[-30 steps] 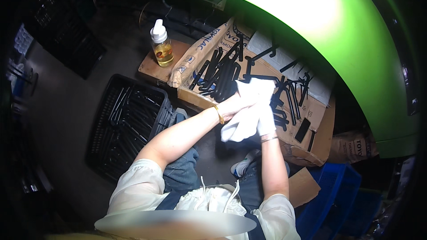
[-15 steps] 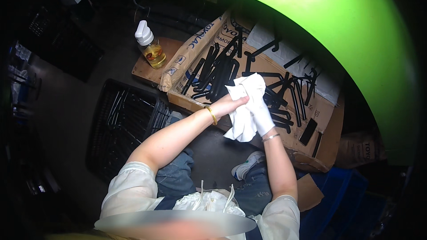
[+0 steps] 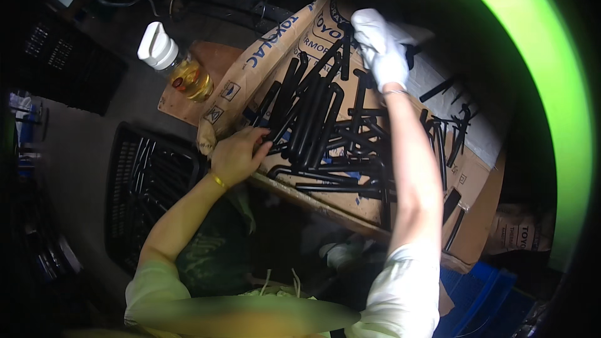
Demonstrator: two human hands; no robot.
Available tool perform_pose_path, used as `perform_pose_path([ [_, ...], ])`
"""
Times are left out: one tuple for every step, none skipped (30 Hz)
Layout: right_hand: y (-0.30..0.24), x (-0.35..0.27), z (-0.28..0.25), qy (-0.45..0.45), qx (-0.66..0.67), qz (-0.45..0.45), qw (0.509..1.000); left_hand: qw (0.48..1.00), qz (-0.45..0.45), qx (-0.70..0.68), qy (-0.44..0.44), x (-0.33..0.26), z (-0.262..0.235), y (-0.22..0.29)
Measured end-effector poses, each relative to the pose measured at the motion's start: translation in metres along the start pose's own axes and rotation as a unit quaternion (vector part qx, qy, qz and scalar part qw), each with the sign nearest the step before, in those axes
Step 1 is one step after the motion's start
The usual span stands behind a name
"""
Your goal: The person is wiping down black metal fixtures or components with a white cloth, organizing them in a box, and adjusting packing materials.
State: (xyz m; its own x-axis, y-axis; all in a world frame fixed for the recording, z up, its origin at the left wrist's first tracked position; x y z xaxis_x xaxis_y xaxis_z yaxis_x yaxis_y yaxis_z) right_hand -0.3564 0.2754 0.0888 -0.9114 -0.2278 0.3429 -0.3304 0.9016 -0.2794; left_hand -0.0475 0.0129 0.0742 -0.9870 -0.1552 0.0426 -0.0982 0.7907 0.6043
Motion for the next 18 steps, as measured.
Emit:
perform_pose_path([
  [-0.013,0.004,0.021,0.008,-0.013,-0.037,0.999,1.000,-0.001,0.000,0.001,0.001,-0.001,0.001],
  [-0.026,0.008,0.040,0.017,-0.025,-0.075,0.997,1.000,0.002,0.017,0.001,0.003,-0.002,0.002],
  [-0.034,0.010,0.065,-0.066,-0.083,-0.064,0.992,0.999,0.005,0.033,0.001,0.004,-0.002,0.002],
  [-0.035,0.013,0.088,-0.148,-0.142,-0.052,0.977,0.999,0.004,0.032,0.002,0.006,-0.001,0.003],
  [-0.021,0.009,0.116,-0.139,-0.103,-0.118,0.978,0.999,0.014,0.038,0.008,0.008,0.001,0.004],
  [0.007,-0.001,0.131,-0.130,-0.077,-0.170,0.974,0.999,0.036,0.034,0.006,0.016,0.011,0.007],
  [-0.014,-0.005,0.131,-0.219,-0.069,-0.092,0.969,0.999,0.025,0.033,0.008,0.014,0.008,0.003],
  [-0.020,-0.006,0.130,-0.170,-0.149,-0.172,0.959,0.999,0.022,0.034,0.012,0.016,0.005,0.005],
  [-0.010,-0.016,0.126,-0.206,-0.080,-0.149,0.964,0.999,0.020,0.033,0.017,0.018,0.004,0.007],
  [-0.022,-0.034,0.108,-0.241,-0.006,-0.131,0.961,0.999,0.013,0.030,0.022,0.015,0.002,0.005],
  [-0.015,-0.049,0.102,-0.265,0.032,-0.152,0.951,0.999,0.016,0.034,0.017,0.017,0.004,0.006],
  [-0.005,-0.065,0.096,-0.289,0.069,-0.170,0.940,0.999,0.022,0.036,0.009,0.020,0.006,0.008],
  [-0.013,-0.083,0.084,-0.344,0.164,-0.117,0.917,0.999,0.024,0.034,0.011,0.018,0.006,0.006],
  [-0.024,-0.100,0.069,-0.391,0.256,-0.063,0.882,0.999,0.020,0.033,0.000,0.017,0.006,0.005],
  [-0.032,-0.120,0.066,-0.413,0.435,0.051,0.799,0.999,0.013,0.034,-0.011,0.015,0.007,0.002],
  [-0.039,-0.134,0.063,-0.414,0.590,0.163,0.673,0.999,0.014,0.032,-0.009,0.014,0.004,0.000],
  [-0.052,-0.128,0.034,-0.420,0.574,0.071,0.700,1.000,0.016,0.026,-0.008,0.011,0.004,-0.003],
  [-0.048,-0.112,0.024,-0.390,0.426,-0.055,0.814,1.000,0.017,0.020,-0.007,0.008,0.003,-0.005],
])
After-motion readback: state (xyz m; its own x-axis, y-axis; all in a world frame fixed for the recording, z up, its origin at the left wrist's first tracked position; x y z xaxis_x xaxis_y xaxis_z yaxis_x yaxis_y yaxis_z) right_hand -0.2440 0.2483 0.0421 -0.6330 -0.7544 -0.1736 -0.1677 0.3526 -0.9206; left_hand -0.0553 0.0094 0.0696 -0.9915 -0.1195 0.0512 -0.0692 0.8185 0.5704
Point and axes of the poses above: each hand's wrist, its own x-axis towards the middle knuckle, its own z-axis out of the palm, y = z × x, the point moved 4 cm from there along x, towards the middle knuckle, and after that the axes turned 8 degrees about -z, right-handed, at the moved point
